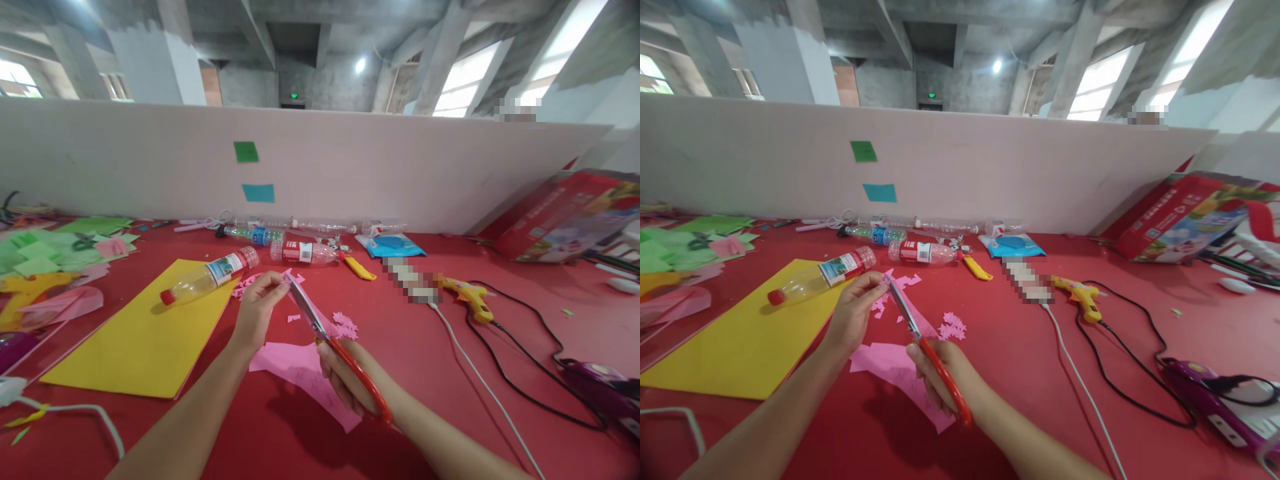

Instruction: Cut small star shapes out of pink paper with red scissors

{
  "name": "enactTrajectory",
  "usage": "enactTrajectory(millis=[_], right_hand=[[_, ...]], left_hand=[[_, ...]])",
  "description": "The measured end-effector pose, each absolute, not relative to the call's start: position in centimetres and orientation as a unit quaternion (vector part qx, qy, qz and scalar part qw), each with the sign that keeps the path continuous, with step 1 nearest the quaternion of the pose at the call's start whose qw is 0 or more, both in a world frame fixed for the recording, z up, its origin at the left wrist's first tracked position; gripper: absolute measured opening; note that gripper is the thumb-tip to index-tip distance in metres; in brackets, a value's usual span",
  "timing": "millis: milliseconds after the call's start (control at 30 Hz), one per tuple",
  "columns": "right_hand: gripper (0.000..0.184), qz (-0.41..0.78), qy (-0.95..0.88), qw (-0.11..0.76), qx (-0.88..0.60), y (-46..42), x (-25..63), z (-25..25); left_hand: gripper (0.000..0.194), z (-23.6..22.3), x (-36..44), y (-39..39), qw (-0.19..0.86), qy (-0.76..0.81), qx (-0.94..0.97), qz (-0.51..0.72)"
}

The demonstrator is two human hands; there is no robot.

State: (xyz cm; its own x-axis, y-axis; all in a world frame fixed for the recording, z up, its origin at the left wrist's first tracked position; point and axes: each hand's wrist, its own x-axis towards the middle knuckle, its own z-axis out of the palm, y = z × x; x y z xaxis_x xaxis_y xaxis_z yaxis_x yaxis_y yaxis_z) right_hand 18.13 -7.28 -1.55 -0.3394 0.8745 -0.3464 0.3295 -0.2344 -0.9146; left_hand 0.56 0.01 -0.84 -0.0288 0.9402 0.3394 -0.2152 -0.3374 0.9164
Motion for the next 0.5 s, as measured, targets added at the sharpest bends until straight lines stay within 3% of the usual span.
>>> enactTrajectory(millis=[500], right_hand=[[0.043,0.584,-0.562,0.248,-0.531,-7.29,17.9,-1.38]], left_hand=[[0.012,-0.88,0.71,-0.14,0.454,0.371,0.509,0.63]])
